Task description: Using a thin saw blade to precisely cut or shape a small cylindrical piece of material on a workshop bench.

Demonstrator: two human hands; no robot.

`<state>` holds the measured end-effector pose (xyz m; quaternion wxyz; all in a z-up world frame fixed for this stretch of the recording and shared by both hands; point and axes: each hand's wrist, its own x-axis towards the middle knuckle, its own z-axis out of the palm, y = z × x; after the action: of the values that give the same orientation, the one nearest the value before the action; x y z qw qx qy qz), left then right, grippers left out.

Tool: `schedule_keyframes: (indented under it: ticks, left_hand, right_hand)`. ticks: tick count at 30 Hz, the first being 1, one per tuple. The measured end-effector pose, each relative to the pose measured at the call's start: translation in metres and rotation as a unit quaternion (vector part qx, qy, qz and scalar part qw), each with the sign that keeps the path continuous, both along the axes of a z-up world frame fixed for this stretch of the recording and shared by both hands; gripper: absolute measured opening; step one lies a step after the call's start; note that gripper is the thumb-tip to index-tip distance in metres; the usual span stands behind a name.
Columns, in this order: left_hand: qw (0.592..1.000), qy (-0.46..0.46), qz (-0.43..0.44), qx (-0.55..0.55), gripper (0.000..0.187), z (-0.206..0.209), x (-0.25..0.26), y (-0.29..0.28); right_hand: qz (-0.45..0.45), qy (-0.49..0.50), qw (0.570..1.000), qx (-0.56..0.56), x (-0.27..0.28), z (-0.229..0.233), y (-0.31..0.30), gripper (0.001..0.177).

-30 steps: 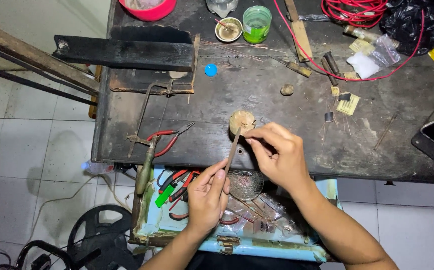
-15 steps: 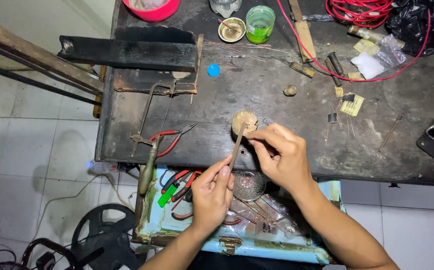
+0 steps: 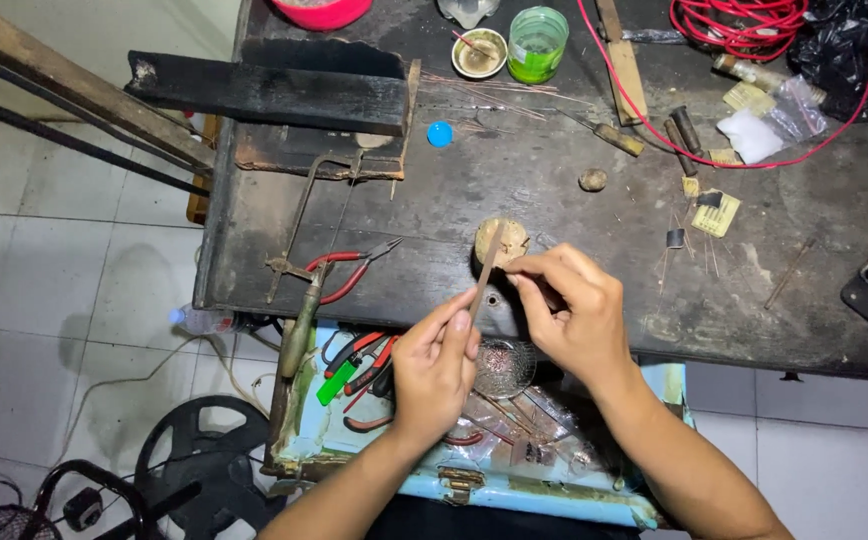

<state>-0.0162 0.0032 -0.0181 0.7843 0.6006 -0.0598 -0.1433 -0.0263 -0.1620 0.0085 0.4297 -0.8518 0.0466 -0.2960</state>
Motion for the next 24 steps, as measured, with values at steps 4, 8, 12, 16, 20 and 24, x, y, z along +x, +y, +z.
schedule_keyframes:
  ticks: [4, 8, 12, 16, 20, 24]
  left_hand:
    - [1.000, 0.021, -0.009, 0.014, 0.032, -0.008, -0.012, 0.015]
    - [1.000, 0.001, -0.006, 0.022, 0.030, -0.008, -0.007, 0.008]
    - [0.999, -0.039, -0.008, 0.012, 0.028, 0.000, 0.008, -0.008]
    - [0.998, -0.055, 0.006, -0.015, 0.027, 0.001, 0.013, -0.014]
    - [0.988, -0.149, 0.023, 0.030, 0.029, 0.015, 0.022, -0.006]
    - [0.979, -0.203, 0.012, 0.031, 0.017, 0.048, 0.019, -0.001]
  right_hand:
    - [-0.001, -0.001, 1.000, 0.003, 0.000, 0.001, 0.001, 0.016]
    - [0.003, 0.005, 1.000, -0.003, 0.000, 0.000, 0.000, 0.015]
    - [0.003, 0.002, 1.000, 0.001, -0.001, 0.000, 0.000, 0.016]
    - [0.008, -0.004, 1.000, -0.003, -0.003, 0.002, 0.002, 0.014]
    - [0.044, -0.005, 0.996, 0.076, -0.009, 0.009, 0.009, 0.015]
    - [0.076, -0.033, 0.988, 0.127, -0.021, 0.019, 0.019, 0.010]
